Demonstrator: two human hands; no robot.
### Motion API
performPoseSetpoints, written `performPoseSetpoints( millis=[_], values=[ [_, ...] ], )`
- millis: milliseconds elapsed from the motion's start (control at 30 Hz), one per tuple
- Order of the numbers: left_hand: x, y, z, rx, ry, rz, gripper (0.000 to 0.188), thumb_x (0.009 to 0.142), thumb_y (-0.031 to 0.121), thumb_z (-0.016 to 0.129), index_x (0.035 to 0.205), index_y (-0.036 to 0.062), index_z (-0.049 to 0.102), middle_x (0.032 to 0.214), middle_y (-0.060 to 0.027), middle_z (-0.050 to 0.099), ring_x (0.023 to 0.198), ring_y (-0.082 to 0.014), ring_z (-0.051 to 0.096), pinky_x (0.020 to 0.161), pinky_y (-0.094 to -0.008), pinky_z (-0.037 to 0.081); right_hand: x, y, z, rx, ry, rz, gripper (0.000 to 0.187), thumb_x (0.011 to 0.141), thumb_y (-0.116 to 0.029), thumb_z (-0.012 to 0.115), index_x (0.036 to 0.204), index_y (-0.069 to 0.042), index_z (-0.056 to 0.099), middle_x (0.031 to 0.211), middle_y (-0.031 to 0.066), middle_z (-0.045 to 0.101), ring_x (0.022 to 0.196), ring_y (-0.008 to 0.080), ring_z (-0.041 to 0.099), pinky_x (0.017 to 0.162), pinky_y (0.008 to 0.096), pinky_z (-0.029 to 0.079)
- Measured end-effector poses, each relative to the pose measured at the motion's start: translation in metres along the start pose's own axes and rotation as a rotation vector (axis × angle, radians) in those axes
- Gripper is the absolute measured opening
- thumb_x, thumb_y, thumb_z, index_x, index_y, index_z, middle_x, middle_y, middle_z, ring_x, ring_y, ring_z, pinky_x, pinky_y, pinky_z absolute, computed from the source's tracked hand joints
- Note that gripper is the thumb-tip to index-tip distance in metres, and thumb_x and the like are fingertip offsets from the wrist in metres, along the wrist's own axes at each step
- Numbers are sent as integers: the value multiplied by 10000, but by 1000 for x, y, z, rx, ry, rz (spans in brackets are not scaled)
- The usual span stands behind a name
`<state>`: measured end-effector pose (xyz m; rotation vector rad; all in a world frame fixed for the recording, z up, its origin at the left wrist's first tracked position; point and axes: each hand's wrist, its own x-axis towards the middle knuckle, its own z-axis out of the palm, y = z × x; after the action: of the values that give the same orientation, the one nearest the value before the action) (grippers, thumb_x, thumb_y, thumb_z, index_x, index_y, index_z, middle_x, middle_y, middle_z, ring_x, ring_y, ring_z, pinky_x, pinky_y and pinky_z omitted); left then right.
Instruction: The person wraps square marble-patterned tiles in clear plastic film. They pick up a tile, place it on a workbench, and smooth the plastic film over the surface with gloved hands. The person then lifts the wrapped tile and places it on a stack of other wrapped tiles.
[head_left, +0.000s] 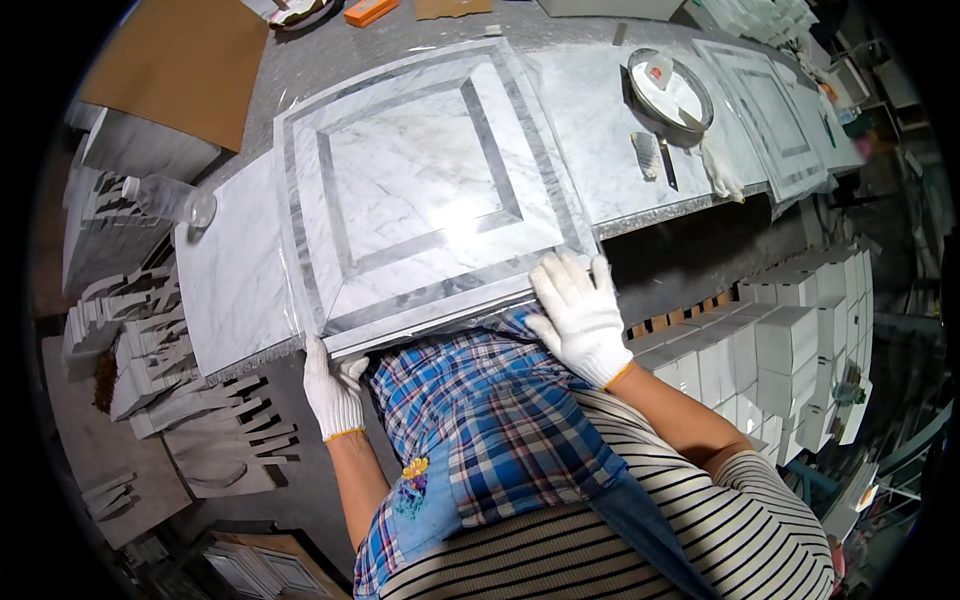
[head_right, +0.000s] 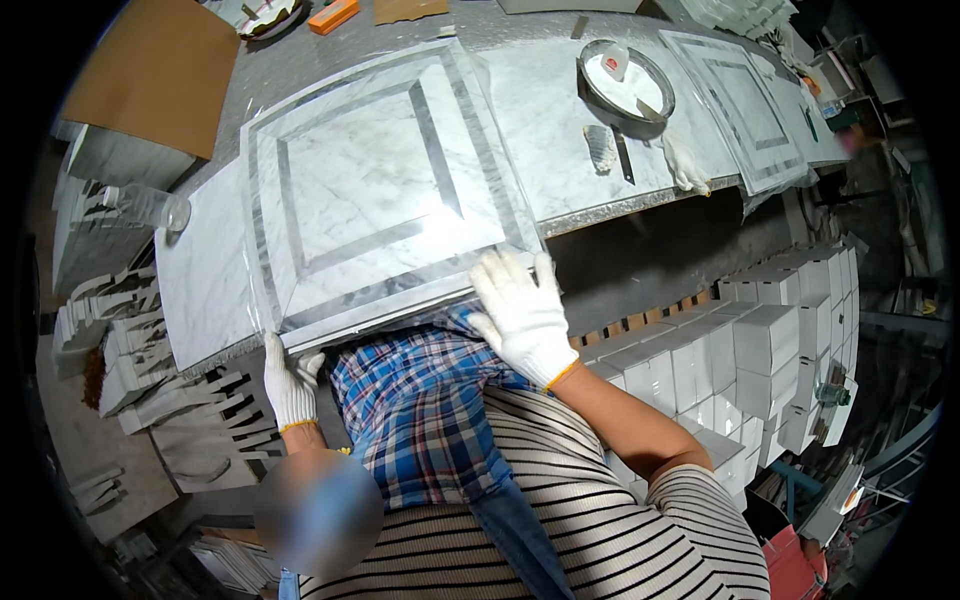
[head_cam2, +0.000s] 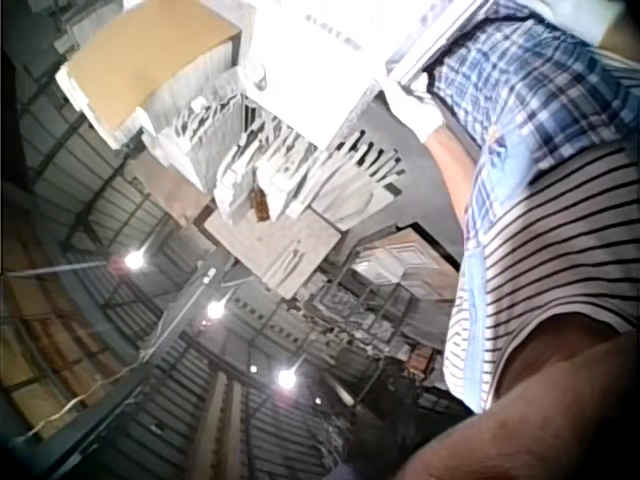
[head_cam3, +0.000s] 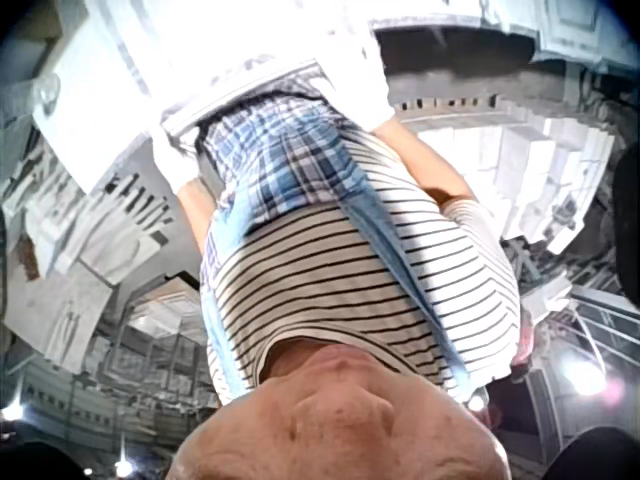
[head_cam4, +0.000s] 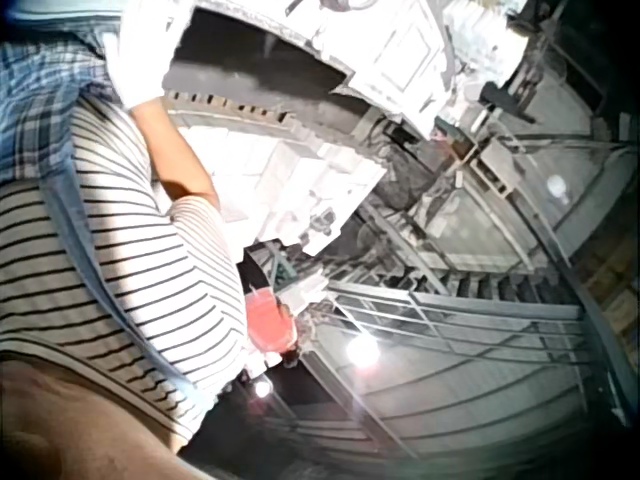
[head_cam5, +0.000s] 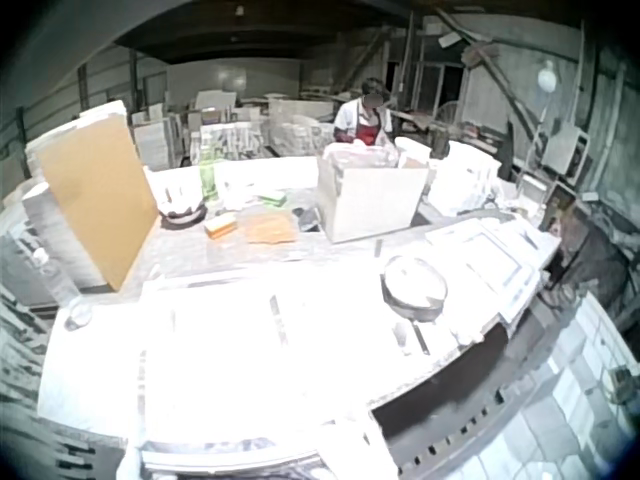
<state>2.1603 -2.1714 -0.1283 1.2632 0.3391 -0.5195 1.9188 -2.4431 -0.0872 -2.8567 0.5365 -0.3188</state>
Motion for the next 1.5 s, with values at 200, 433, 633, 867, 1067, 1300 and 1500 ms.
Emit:
performPoseSetpoints(
  millis=[200, 433, 633, 867, 1067, 1300, 1500],
  values=[
    [-9, -5, 6, -131, -10, -133, 446, 980, 384, 640, 1227, 17, 575, 1039, -164, 700, 828, -311, 723, 588, -397, 627, -9, 27, -6, -63, 48, 109, 648, 817, -292, 734, 1360, -6, 526, 1374, 207, 533, 1311, 420, 448, 1083, 628, 293],
    [-30, -28, 26, -200, -151, -390, 513, 991, 381, 622, 1243, -58, 541, 1074, -265, 679, 965, -387, 688, 723, -466, 635, -21, 48, 7, 457, 311, 488, 385, 909, -154, 663, 1265, -13, 624, 1184, 191, 674, 1059, 345, 655, 914, 393, 515],
    [-36, -41, 52, -123, -177, -332, 560, 958, 340, 688, 1324, -35, 491, 1280, -306, 578, 1149, -445, 601, 746, -471, 623, -18, 46, 16, 1167, 152, 872, 339, 1030, -218, 573, 1262, 26, 614, 1014, 32, 668, 835, 80, 594, 771, 246, 502],
    [-37, -44, 54, -178, -189, -289, 473, 956, 226, 690, 1285, -59, 505, 1210, -277, 619, 1050, -429, 662, 741, -471, 619, -12, 49, 18, 1351, 146, 922, 331, 1027, -197, 583, 1248, 47, 607, 955, 52, 674, 778, 83, 600, 700, 232, 505],
    [-35, -45, 52, -160, -247, -245, 467, 957, 222, 689, 1271, -71, 506, 1175, -259, 637, 1003, -387, 683, 735, -440, 619, -12, 47, 20, 1374, 171, 932, 332, 1022, -182, 588, 1256, 53, 603, 971, 57, 682, 784, 86, 615, 713, 237, 521],
    [-34, -47, 52, -160, -273, -219, 455, 951, 218, 696, 1258, -67, 519, 1150, -240, 648, 945, -373, 694, 741, -442, 620, -12, 46, 19, 1376, 191, 930, 340, 1009, -195, 614, 1253, 42, 606, 969, 55, 688, 775, 76, 613, 714, 222, 519],
    [-34, -45, 53, -264, -234, -297, 469, 958, 226, 685, 1281, -60, 501, 1177, -243, 640, 975, -387, 687, 741, -478, 625, -14, 51, 21, 1459, 198, 947, 363, 1025, -260, 588, 1240, 31, 615, 928, 57, 684, 749, 83, 618, 679, 225, 524]
  ],
)
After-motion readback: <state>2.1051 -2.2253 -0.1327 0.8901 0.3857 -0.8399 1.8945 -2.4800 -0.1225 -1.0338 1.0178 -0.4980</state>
